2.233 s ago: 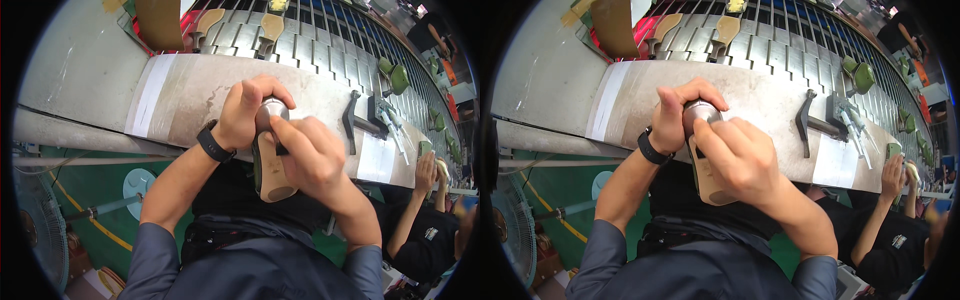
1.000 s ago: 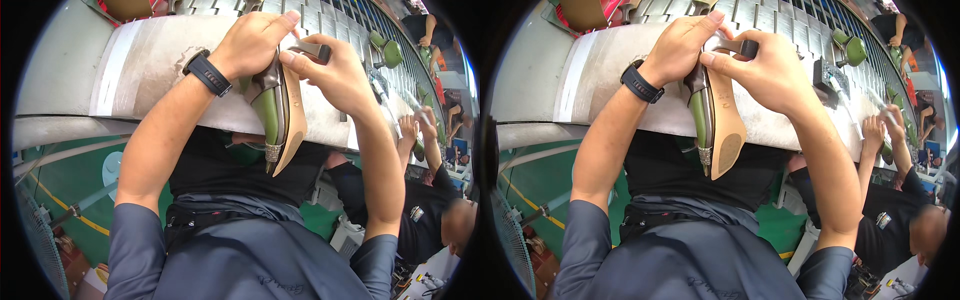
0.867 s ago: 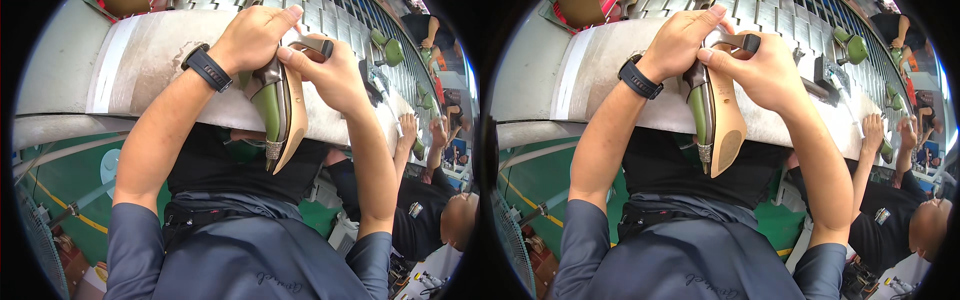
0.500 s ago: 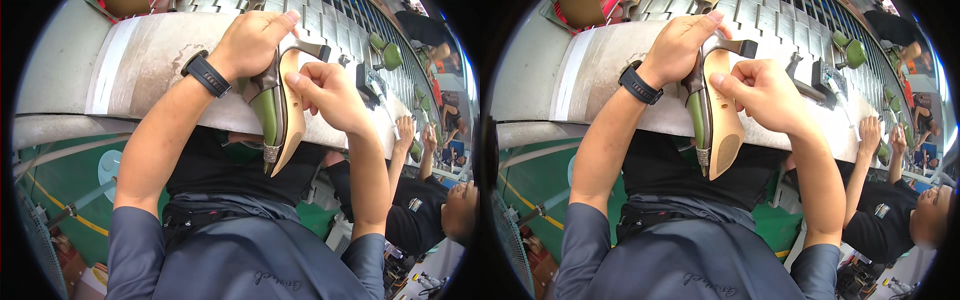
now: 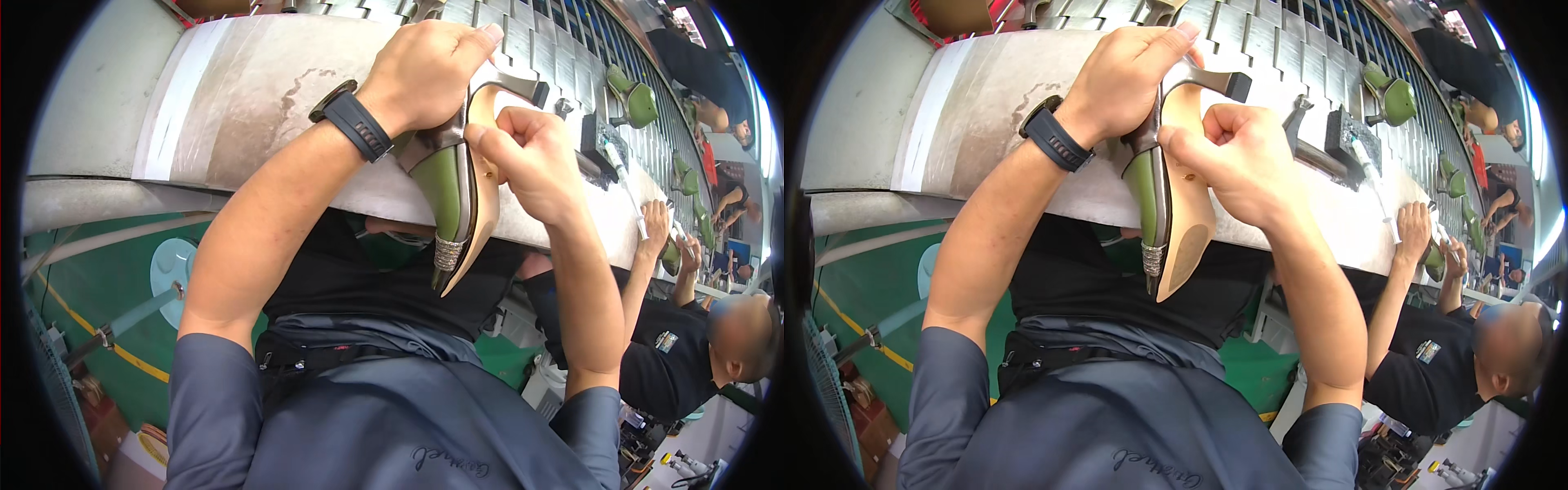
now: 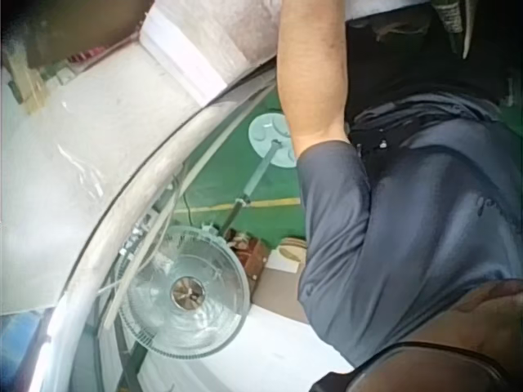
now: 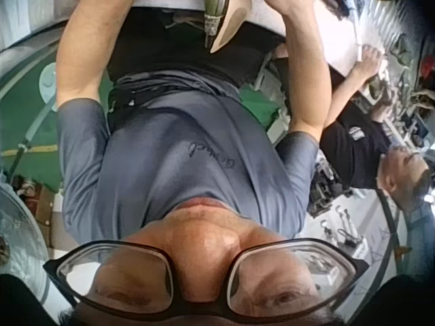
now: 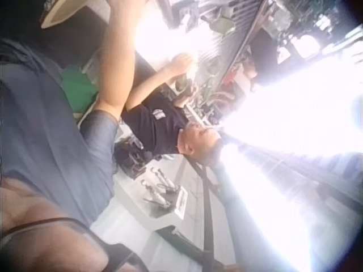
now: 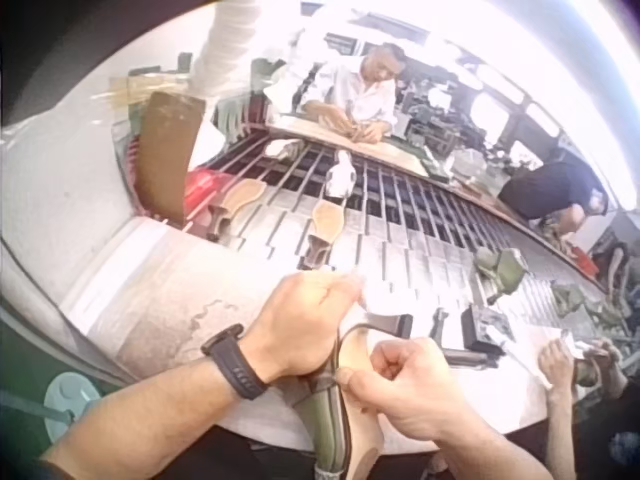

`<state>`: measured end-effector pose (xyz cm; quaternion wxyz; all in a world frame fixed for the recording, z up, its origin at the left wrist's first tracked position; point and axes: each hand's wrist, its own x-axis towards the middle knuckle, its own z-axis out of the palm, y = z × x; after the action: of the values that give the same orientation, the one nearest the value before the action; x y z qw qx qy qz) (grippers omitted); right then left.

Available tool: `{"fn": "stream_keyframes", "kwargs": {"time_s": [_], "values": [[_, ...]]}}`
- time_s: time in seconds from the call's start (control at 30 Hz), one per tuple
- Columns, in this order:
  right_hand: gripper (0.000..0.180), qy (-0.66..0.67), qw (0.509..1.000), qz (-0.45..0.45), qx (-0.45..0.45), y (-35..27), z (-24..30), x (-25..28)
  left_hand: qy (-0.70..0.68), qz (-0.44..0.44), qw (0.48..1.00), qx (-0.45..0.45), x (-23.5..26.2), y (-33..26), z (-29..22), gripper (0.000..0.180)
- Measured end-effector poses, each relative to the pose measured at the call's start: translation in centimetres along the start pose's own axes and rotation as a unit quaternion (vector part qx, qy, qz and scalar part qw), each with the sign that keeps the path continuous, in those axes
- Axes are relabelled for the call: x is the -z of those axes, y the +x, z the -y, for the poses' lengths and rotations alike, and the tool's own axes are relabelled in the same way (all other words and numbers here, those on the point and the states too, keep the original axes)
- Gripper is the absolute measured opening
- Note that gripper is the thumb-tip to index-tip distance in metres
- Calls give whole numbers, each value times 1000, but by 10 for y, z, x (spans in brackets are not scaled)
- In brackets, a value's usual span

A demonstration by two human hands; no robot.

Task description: The person assembles high-heeled shoes by picking shoe uppers on lasts and shoe soles from a conveyor belt, pressing the soles onto the uppers by hand, and hammering the edges using a hammer.

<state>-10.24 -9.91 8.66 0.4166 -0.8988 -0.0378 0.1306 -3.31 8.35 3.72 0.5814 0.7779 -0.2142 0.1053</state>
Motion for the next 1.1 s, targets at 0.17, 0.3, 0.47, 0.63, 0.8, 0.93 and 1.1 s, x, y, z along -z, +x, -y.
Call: {"fn": "stream_keyframes", "kwargs": {"time_s": [0.17, 0.3, 0.47, 0.63, 0.8, 0.93, 1.1], "values": [[50, 126, 992, -24, -15, 15, -18, -10, 6, 18, 1000, 6, 0, 4, 7, 54], [43, 122, 991, -37, 30, 11, -34, -19, -18, 18, 1000, -6, 1, 1, 9, 53], [57, 273, 955, 103, 48, -24, -22, -12, -15, 14, 1000, 0, 4, -4, 3, 52], [59, 276, 956, 102, 2, -21, -14, -15, 0, 11, 1000, 9, 4, 1, 1, 53], [59, 267, 960, 66, 60, 5, -15, -15, -22, 65, 997, 44, 8, 0, 1, 51], [61, 191, 978, 10, 84, -7, -10, -19, -120, -37, 992, -33, 22, -17, 9, 41], [76, -198, 942, -76, 259, -26, -20, 12, -43, -114, 991, -60, 50, -123, -10, 67]]}}
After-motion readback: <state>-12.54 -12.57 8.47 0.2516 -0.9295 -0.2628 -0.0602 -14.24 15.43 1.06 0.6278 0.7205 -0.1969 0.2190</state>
